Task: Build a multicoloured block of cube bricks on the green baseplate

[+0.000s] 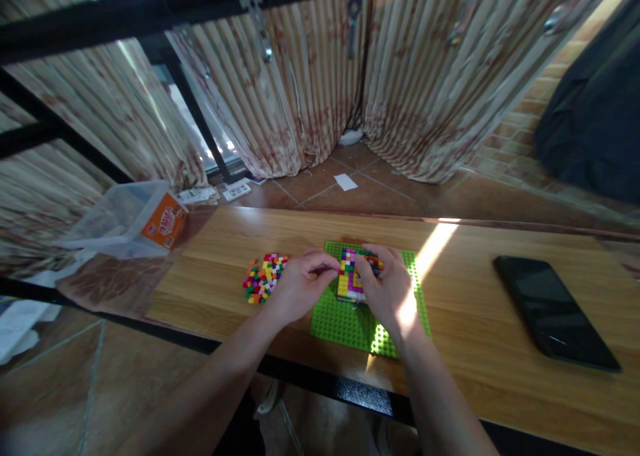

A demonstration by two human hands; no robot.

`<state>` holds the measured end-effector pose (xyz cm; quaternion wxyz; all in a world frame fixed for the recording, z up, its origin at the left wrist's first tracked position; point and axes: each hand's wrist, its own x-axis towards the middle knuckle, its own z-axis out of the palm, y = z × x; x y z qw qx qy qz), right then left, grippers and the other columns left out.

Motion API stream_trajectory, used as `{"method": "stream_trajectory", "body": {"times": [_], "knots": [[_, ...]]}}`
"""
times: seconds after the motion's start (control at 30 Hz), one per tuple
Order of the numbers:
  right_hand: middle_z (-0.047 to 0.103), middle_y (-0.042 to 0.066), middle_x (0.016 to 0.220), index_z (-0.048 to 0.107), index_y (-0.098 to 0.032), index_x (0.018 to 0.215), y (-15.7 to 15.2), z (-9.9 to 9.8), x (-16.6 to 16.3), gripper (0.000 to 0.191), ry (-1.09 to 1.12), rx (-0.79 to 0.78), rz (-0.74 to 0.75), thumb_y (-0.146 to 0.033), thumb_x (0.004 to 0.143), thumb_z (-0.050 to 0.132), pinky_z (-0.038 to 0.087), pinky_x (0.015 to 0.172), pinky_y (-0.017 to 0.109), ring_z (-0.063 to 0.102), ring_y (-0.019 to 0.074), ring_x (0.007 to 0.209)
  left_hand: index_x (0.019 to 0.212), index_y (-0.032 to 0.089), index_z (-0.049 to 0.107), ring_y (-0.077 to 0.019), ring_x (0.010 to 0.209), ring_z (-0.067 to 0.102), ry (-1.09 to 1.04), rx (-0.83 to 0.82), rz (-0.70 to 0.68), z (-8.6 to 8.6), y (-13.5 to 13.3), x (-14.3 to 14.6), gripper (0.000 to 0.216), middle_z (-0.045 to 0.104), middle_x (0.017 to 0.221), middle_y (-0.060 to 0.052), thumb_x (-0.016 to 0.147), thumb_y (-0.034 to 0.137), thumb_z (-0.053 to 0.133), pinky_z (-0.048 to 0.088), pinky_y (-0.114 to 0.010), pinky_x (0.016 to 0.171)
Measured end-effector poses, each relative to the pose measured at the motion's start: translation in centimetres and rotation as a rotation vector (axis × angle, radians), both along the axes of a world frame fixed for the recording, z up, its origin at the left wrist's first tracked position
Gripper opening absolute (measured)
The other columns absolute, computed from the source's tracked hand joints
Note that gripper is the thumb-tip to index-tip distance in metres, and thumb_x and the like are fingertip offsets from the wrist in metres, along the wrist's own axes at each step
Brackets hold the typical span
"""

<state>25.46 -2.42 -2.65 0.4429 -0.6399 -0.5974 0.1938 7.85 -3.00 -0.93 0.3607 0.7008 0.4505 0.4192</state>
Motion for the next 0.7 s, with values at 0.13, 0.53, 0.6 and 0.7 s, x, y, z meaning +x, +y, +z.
{"method": "stream_trajectory", "body": {"times": [0.13, 0.53, 0.6, 0.7], "knots": [[0.07, 0.012, 0.107, 0.074, -0.019, 0.105, -0.1, 0.0, 0.0, 0.043, -0.007, -0.001, 0.009, -0.054, 0.084, 0.06, 0.053, 0.09, 0.044, 0.066, 0.0251, 0.097, 0.085, 0.018, 0.072, -0.0169, 0.084, 0.065, 0.005, 0.014, 0.0, -0.1, 0.0, 0.4, 0.012, 0.069, 0.087, -0.004, 0.085, 0.01, 0.062, 0.052, -0.03, 0.082], [0.07, 0.012, 0.105, 0.075, -0.019, 0.102, 0.1, 0.2, 0.0, 0.044, 0.017, -0.022, 0.007, -0.056, 0.082, 0.062, 0.053, 0.092, 0.045, 0.066, 0.026, 0.098, 0.087, 0.018, 0.071, -0.0174, 0.085, 0.067, -0.084, -0.005, 0.075, -1.3, 0.0, 1.3, 0.011, 0.072, 0.089, -0.005, 0.083, 0.01, 0.065, 0.054, -0.032, 0.084], [0.07, 0.012, 0.105, 0.075, -0.018, 0.101, 0.1, 0.3, 0.0, 0.045, 0.02, -0.021, 0.006, -0.056, 0.081, 0.062, 0.053, 0.091, 0.045, 0.066, 0.0263, 0.098, 0.089, 0.018, 0.072, -0.0174, 0.086, 0.068, -0.074, 0.013, 0.073, -1.3, 0.0, 1.2, 0.012, 0.072, 0.09, -0.006, 0.084, 0.011, 0.065, 0.055, -0.032, 0.084], [0.07, 0.013, 0.104, 0.075, -0.018, 0.101, 0.1, 0.3, 0.0, 0.046, 0.015, -0.025, 0.003, -0.057, 0.081, 0.062, 0.054, 0.089, 0.044, 0.067, 0.0266, 0.096, 0.092, 0.017, 0.074, -0.0171, 0.086, 0.068, -0.061, 0.043, 0.082, -1.3, -0.1, 1.2, 0.014, 0.073, 0.09, -0.005, 0.084, 0.009, 0.064, 0.055, -0.031, 0.084]]}}
